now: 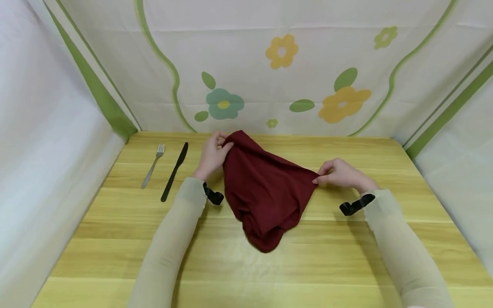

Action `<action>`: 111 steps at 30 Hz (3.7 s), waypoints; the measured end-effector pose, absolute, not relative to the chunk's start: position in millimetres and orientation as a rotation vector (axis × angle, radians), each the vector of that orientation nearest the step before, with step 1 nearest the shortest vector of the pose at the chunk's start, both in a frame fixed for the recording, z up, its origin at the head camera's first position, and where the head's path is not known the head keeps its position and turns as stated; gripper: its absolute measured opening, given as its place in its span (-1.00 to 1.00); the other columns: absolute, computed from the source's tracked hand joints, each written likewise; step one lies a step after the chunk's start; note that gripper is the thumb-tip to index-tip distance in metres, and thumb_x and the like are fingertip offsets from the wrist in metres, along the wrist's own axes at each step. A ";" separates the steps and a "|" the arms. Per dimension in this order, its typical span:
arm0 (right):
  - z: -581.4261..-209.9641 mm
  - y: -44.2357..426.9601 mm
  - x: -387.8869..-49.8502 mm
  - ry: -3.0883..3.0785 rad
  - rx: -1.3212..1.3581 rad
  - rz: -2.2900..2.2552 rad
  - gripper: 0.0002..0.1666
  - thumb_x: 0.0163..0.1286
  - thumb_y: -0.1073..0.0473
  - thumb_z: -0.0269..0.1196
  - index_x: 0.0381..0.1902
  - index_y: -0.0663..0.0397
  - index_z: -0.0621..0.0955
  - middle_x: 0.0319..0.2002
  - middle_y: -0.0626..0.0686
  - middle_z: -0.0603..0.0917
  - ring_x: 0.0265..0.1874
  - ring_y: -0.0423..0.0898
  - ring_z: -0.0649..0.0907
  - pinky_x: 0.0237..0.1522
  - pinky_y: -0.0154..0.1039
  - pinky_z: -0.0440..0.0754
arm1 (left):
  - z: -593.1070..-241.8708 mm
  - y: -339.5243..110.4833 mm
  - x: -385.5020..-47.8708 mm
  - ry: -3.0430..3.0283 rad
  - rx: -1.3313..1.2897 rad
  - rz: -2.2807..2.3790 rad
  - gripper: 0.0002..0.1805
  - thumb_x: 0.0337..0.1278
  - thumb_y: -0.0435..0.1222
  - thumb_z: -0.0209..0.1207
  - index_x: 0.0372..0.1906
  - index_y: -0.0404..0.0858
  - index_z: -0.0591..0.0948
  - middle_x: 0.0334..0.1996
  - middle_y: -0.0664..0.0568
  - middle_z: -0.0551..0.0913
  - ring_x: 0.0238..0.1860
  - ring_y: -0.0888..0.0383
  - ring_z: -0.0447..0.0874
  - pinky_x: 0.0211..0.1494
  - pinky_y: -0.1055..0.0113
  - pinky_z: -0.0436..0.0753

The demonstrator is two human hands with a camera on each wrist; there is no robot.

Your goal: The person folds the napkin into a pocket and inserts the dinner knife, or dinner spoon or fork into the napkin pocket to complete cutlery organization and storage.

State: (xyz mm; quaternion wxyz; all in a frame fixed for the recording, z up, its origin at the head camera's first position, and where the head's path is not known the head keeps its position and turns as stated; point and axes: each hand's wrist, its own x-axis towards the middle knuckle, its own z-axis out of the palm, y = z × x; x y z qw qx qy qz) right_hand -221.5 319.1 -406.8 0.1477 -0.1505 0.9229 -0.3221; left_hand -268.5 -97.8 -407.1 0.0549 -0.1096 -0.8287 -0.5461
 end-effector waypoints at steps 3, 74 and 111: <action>-408.9 319.4 -219.7 2.604 -0.427 -0.988 -0.77 0.19 -0.01 0.55 -0.34 -0.01 0.77 -0.21 -0.02 0.71 -0.12 -0.01 0.58 -0.03 -0.10 0.48 | -407.7 -103.0 -270.0 -2.470 -0.249 -1.629 -0.80 0.47 -0.24 0.20 0.01 -0.27 0.52 -0.21 -0.15 0.75 -0.29 -0.02 0.65 -0.25 0.18 0.58; -321.5 360.9 -114.2 2.269 -1.005 -1.206 -0.59 0.46 0.52 0.16 -0.46 -0.03 0.71 -0.48 -0.04 0.68 -0.59 -0.12 0.59 -0.49 -0.25 0.56 | -360.0 -245.5 -148.5 -2.599 -1.111 -2.150 -0.73 0.59 -0.43 -0.07 -0.09 -0.20 0.66 -0.17 -0.01 0.71 -0.17 0.13 0.62 -0.05 0.27 0.58; -419.4 251.2 -216.0 2.815 -0.420 -0.942 -0.90 0.41 0.18 0.38 -0.27 0.07 0.79 -0.30 0.01 0.75 -0.34 -0.03 0.66 -0.23 -0.05 0.61 | -418.7 -116.8 -238.3 -2.926 -0.277 -1.744 -0.60 0.47 -0.17 0.20 0.19 -0.36 0.55 0.11 -0.25 0.60 0.09 -0.12 0.60 0.14 0.01 0.56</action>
